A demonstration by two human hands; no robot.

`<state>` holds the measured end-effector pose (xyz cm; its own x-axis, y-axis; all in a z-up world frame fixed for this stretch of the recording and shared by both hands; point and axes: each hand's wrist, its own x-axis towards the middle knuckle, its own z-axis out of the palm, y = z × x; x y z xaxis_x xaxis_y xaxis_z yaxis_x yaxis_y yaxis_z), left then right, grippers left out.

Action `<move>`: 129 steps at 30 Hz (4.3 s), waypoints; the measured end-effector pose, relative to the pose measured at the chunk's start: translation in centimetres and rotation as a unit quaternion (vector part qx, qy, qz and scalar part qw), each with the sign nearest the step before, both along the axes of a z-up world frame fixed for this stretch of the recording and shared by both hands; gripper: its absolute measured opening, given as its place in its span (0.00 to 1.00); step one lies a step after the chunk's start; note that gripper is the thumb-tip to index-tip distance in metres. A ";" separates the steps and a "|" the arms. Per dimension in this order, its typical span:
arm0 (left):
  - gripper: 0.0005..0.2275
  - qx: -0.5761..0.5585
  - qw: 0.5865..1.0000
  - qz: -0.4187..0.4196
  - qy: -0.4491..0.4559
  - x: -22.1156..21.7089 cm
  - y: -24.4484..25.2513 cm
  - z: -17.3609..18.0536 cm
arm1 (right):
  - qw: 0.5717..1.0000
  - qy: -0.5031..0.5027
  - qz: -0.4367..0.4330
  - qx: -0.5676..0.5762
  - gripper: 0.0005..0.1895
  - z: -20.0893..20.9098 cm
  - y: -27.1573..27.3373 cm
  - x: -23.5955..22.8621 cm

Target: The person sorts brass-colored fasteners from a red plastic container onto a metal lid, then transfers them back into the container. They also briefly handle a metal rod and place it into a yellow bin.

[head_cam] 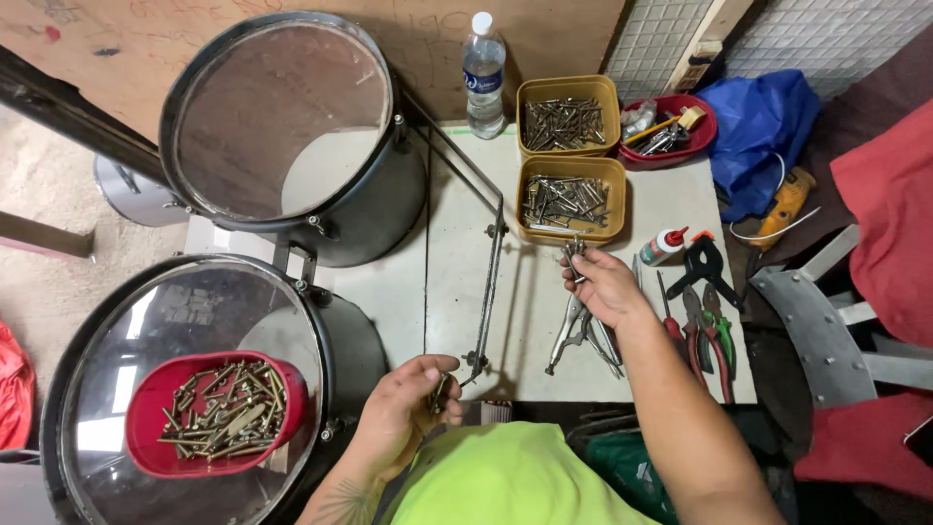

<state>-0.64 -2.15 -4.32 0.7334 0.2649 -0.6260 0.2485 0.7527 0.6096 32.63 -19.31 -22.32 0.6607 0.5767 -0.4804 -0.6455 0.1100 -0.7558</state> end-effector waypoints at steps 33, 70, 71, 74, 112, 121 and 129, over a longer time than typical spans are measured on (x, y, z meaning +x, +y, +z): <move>0.22 0.008 0.994 0.107 -0.012 -3.0 -0.5 -1.3 | 0.969 -0.116 -0.012 -0.217 0.08 1.8 5.3 11.7; 0.21 -0.005 0.996 0.090 -0.010 -2.3 -0.1 -1.4 | 0.979 0.048 -0.036 0.197 0.26 7.6 2.4 4.8; 0.21 -0.003 0.996 0.090 -0.012 -2.2 -0.1 -1.4 | 0.978 0.054 -0.033 0.200 0.23 7.6 2.4 4.8; 0.21 -0.002 0.996 0.090 -0.015 -2.2 -0.2 -1.5 | 0.975 0.074 -0.031 0.207 0.20 7.8 2.4 5.1; 0.25 0.172 0.959 0.025 -0.226 -0.6 -2.1 -1.1 | 0.791 -0.540 0.285 0.042 0.18 17.8 3.2 -15.3; 0.36 0.239 0.943 -0.045 -0.228 -1.7 -1.4 -2.3 | 0.766 -0.555 0.322 0.039 0.15 18.2 4.4 -16.0; 0.42 0.218 0.949 -0.173 -0.144 -1.2 -1.0 -0.4 | 0.746 -0.476 0.461 0.067 0.09 19.8 6.1 -15.8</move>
<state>-1.87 -3.12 -4.73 0.9481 0.1643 -0.2721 0.2107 0.3161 0.9250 16.87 -13.24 -2.52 -0.0411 0.9975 0.0570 0.3279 0.0673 -0.9423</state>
